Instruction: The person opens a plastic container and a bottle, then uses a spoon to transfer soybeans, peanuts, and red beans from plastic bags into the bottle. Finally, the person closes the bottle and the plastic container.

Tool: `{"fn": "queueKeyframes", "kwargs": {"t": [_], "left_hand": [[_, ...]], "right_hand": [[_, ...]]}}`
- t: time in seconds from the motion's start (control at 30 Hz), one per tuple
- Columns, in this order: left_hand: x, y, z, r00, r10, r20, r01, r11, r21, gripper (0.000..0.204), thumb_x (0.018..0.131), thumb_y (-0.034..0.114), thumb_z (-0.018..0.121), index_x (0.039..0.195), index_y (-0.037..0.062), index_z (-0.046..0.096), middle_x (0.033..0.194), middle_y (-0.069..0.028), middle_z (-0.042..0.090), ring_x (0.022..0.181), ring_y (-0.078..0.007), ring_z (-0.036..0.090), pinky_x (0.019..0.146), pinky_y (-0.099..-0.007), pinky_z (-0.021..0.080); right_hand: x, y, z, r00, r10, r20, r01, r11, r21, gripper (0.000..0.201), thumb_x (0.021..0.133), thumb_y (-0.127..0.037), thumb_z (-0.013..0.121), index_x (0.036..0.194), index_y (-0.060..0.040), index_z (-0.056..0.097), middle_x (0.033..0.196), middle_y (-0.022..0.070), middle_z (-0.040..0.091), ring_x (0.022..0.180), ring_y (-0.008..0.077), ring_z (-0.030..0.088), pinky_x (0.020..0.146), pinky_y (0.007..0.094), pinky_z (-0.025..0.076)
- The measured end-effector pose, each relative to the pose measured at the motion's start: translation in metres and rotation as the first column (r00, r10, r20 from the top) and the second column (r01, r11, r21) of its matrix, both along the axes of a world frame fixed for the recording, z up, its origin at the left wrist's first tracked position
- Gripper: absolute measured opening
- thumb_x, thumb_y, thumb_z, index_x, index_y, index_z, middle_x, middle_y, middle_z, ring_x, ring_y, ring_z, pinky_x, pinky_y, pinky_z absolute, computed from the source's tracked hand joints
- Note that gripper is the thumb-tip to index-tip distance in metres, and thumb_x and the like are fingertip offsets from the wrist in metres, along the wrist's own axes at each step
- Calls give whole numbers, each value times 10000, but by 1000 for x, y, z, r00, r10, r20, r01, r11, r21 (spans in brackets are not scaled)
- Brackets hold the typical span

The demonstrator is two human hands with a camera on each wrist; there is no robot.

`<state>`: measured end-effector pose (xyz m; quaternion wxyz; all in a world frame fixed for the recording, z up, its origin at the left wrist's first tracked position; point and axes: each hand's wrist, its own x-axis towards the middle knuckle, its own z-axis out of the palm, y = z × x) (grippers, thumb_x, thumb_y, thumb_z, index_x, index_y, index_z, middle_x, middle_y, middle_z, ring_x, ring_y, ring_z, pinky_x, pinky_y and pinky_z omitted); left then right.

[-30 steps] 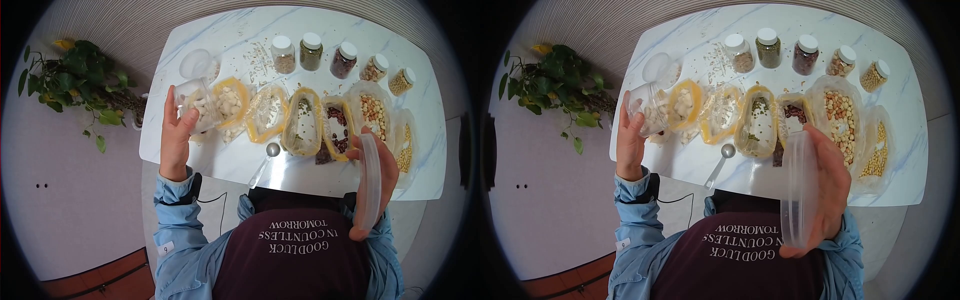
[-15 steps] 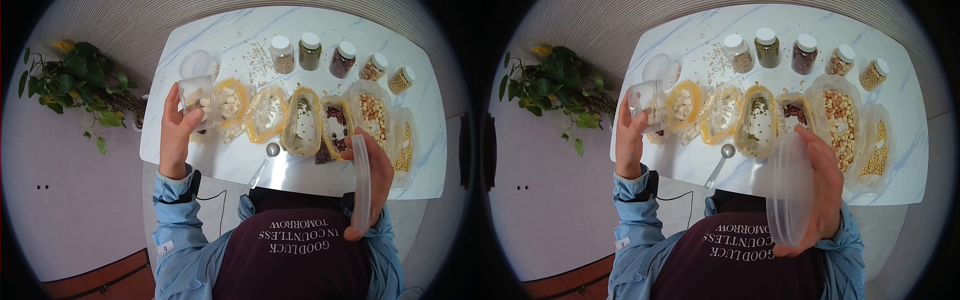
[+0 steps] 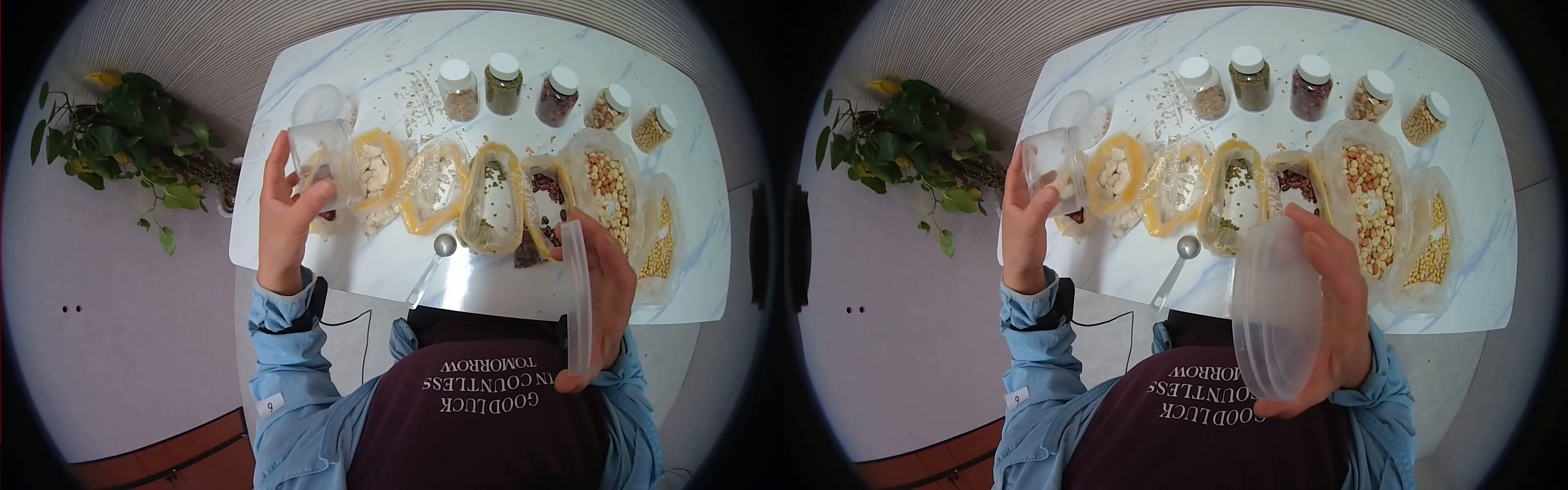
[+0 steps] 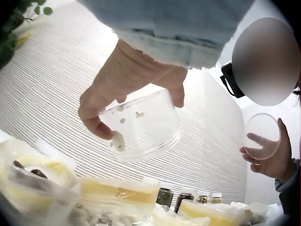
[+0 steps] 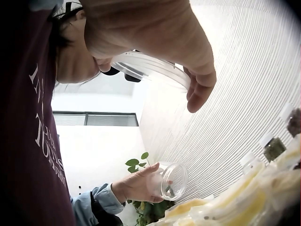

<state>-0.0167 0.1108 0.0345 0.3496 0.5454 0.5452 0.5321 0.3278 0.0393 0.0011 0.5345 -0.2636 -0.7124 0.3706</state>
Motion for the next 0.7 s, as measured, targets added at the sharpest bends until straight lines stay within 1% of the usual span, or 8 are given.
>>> {"fn": "queueKeyframes", "kwargs": {"t": [0.03,0.1,0.2,0.33,0.5,0.57,0.67,0.7], "left_hand": [[0,1,-4,999,17,-32,-15,998,62,971,686,311,786,1433,7,245,1192,-222,539,910,-233,628,580,-264,529],[2,2,-2,996,22,-87,-17,998,66,970,678,310,789,1431,11,255,1167,-232,550,893,-232,633,582,-260,524],[2,-1,7,993,-2,-120,-5,998,-58,971,671,300,792,1434,21,260,1173,-247,538,883,-236,636,588,-261,521],[3,-2,7,997,-2,-74,-2,999,-51,971,672,284,790,1440,32,251,1171,-256,534,875,-236,641,578,-258,516],[4,-5,5,999,20,-28,-20,1000,-19,969,687,302,783,1444,36,239,1257,-232,486,1015,-259,594,705,-312,531],[3,-9,0,999,23,29,-24,999,27,966,701,335,780,1444,38,238,1318,-211,444,1105,-273,548,794,-351,527],[22,-33,7,957,-155,246,163,987,-11,971,731,433,753,1448,48,222,1395,-178,364,1192,-285,475,888,-393,496],[29,-43,6,922,-215,322,243,969,-49,985,741,489,724,1453,55,198,1411,-176,339,1190,-287,477,879,-394,502]], "right_hand": [[0,0,0,1000,-2,4,2,1000,-1,1187,531,-643,792,1380,1,269,1359,318,307,1272,399,350,986,473,369],[1,-1,0,1000,-4,16,4,1000,-7,1181,530,-643,791,1377,2,279,1362,318,310,1269,400,353,987,472,365],[2,-2,-1,1000,-4,26,4,1000,-7,1177,526,-642,793,1373,2,291,1365,317,315,1267,401,355,990,474,358],[2,-2,-1,999,-11,38,11,1000,2,1179,518,-638,798,1373,-1,296,1369,315,317,1267,405,355,997,477,346],[1,-1,-3,998,-17,64,14,999,43,1160,524,-614,801,1374,-7,296,1371,315,315,1264,410,358,1005,478,336],[2,0,-2,996,-19,91,13,998,63,1148,527,-597,804,1373,-9,296,1369,319,314,1262,415,360,1006,477,335],[1,2,5,986,-33,164,19,996,86,1129,528,-549,819,1373,-12,296,1362,329,313,1256,424,366,995,474,351],[-1,2,7,981,-38,191,21,996,92,1123,528,-530,826,1373,-13,296,1359,332,313,1254,427,369,988,474,359]]}}
